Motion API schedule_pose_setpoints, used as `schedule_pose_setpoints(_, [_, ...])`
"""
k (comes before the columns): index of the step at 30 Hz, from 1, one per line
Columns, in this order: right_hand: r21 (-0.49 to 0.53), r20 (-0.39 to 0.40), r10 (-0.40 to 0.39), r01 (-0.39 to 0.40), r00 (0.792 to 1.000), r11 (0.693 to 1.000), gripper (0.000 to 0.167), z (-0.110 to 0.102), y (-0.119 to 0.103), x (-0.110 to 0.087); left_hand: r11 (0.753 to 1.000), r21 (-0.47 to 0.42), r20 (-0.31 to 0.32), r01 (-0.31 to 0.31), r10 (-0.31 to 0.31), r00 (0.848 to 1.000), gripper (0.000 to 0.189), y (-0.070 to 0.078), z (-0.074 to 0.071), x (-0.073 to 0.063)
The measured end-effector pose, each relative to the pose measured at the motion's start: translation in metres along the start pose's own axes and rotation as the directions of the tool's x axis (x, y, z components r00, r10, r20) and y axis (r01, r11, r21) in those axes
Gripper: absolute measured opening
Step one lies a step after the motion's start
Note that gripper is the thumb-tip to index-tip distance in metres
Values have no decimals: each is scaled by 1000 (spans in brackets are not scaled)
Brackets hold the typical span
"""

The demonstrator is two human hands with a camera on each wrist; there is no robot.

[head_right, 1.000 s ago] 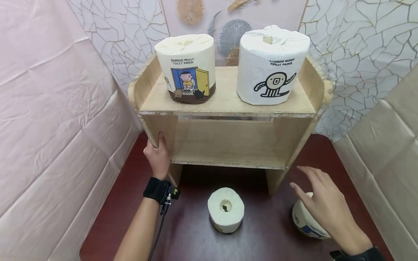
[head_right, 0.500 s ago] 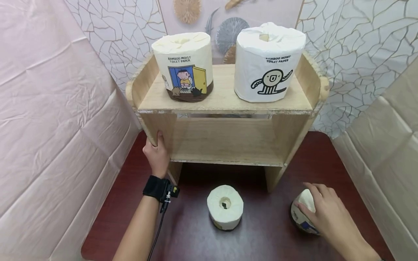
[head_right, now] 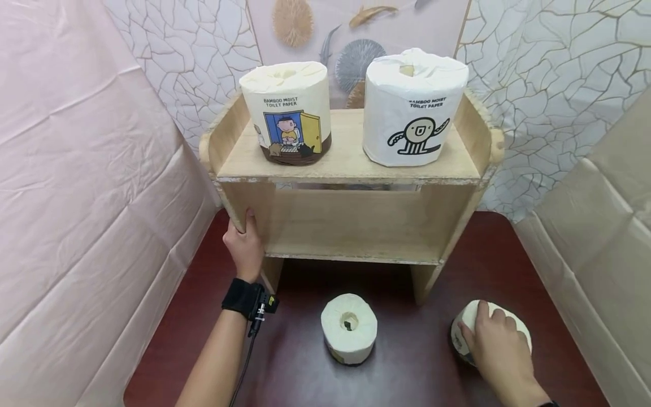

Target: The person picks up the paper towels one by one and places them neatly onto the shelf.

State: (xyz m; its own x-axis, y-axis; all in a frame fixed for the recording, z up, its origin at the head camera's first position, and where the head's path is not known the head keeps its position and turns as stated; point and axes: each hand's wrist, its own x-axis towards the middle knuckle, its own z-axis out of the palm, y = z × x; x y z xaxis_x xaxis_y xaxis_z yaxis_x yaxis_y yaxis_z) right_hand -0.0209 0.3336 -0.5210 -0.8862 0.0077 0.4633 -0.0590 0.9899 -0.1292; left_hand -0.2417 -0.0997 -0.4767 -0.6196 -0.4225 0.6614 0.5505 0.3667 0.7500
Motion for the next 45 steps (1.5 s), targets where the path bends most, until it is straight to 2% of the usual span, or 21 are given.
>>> schedule_pose_setpoints(3, [9, 57, 102, -103, 993, 995, 55, 6, -4, 4, 1000, 11, -8, 1, -1, 1000, 29, -2, -4, 0])
schedule_pose_setpoints(5, [19, 136, 196, -200, 971, 980, 55, 7, -7, 7, 1000, 9, 4, 0, 0, 1000, 28, -3, -5, 0])
schedule_pose_setpoints(7, [18, 225, 283, -294, 932, 956, 58, 7, -8, 12, 1000, 3, 14, -4, 4, 1000, 27, -3, -3, 0])
schedule_pose_setpoints(10, [-3, 352, 393, -419, 850, 908, 66, 7, -8, 19, 1000, -1, 9, -7, 7, 1000, 26, -3, -2, -1])
schedule_pose_setpoints(11, [-11, 384, 420, -451, 822, 892, 69, 7, -8, 22, 1000, -3, 2, -9, 9, 1000, 26, -3, -1, 0])
schedule_pose_setpoints(14, [-30, 434, 483, -523, 761, 852, 77, 7, -8, 31, 1000, -2, -8, -14, 14, 1000, 25, -3, 0, 0])
schedule_pose_setpoints(17, [-55, 451, 530, -570, 718, 820, 82, 8, -9, 38, 1000, -10, -1, -18, 18, 1000, 26, -3, 1, 0])
schedule_pose_setpoints(19, [-59, 442, 552, -591, 707, 805, 82, 9, -11, 40, 1000, -13, 3, -17, 17, 1000, 27, -4, 1, -1])
schedule_pose_setpoints(22, [-58, 417, 568, -602, 710, 796, 79, 13, -14, 39, 1000, -17, 4, -17, 17, 1000, 28, -4, 1, -2])
schedule_pose_setpoints(29, [-41, 324, 568, -588, 757, 808, 60, 21, -17, 34, 999, -20, 12, -26, 27, 1000, 30, -4, -1, -1])
schedule_pose_setpoints(37, [-31, 248, 560, -572, 790, 820, 54, 23, -19, 32, 999, -28, 15, -19, 19, 1000, 31, -2, -2, 0])
schedule_pose_setpoints(41, [-31, 236, 559, -569, 795, 822, 55, 23, -19, 33, 999, -29, 20, -25, 25, 999, 32, -3, -1, 1])
schedule_pose_setpoints(45, [-35, 265, 562, -575, 783, 817, 56, 22, -18, 33, 1000, -16, 20, -26, 26, 999, 31, -3, -1, 0])
